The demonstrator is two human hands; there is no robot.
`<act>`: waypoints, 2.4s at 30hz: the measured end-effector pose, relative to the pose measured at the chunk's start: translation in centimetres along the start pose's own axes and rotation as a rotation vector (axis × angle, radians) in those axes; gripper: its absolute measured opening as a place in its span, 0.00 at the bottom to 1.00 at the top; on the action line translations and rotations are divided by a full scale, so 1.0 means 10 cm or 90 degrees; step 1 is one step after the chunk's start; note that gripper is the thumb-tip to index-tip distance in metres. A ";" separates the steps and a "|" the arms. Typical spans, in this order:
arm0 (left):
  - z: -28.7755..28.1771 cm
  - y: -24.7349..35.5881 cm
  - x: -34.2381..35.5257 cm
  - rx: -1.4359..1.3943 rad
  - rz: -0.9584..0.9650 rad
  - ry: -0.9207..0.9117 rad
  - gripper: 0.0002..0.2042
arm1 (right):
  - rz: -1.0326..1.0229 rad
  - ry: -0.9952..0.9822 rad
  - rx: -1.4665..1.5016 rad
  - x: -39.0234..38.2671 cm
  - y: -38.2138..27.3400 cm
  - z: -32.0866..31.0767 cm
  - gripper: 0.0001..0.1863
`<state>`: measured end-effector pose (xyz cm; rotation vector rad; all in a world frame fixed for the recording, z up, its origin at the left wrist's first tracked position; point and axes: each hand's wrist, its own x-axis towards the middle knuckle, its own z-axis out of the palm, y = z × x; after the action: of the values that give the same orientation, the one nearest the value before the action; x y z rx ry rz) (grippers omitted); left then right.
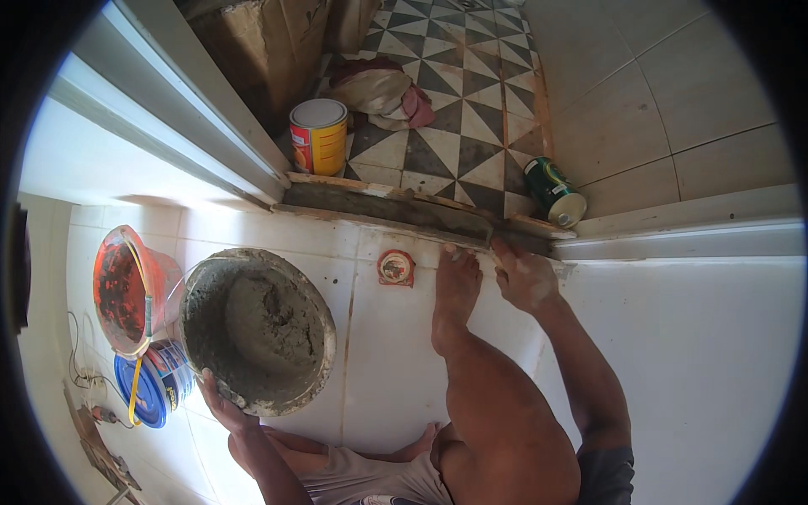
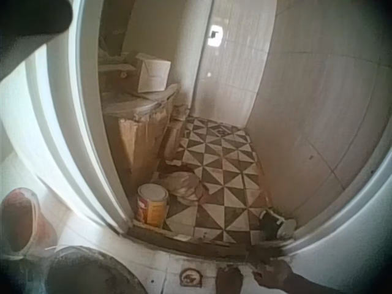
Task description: Applying and smoothing grout or cement into a floor joint between tiled areas.
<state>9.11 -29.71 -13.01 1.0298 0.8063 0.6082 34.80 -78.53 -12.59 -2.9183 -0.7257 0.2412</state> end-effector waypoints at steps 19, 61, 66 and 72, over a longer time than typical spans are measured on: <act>-2.55 0.18 -0.54 0.533 0.025 0.336 0.25 | 0.021 0.015 -0.071 0.07 -0.20 0.36 0.31; -3.51 -1.70 -1.31 0.812 -0.598 0.955 0.41 | -0.275 -0.510 0.065 0.80 -2.85 -1.23 0.27; -2.91 -0.74 -1.09 0.439 -0.131 0.726 0.40 | -0.579 -0.238 -0.299 0.58 -2.85 -1.19 0.26; -1.09 0.25 -0.02 0.267 0.260 0.046 0.24 | -0.409 -0.155 -0.296 0.65 -3.11 -0.98 0.29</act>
<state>-0.08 -23.41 -13.79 1.5861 0.8111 0.8465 28.14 -49.04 1.15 -2.8624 -1.9245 0.3996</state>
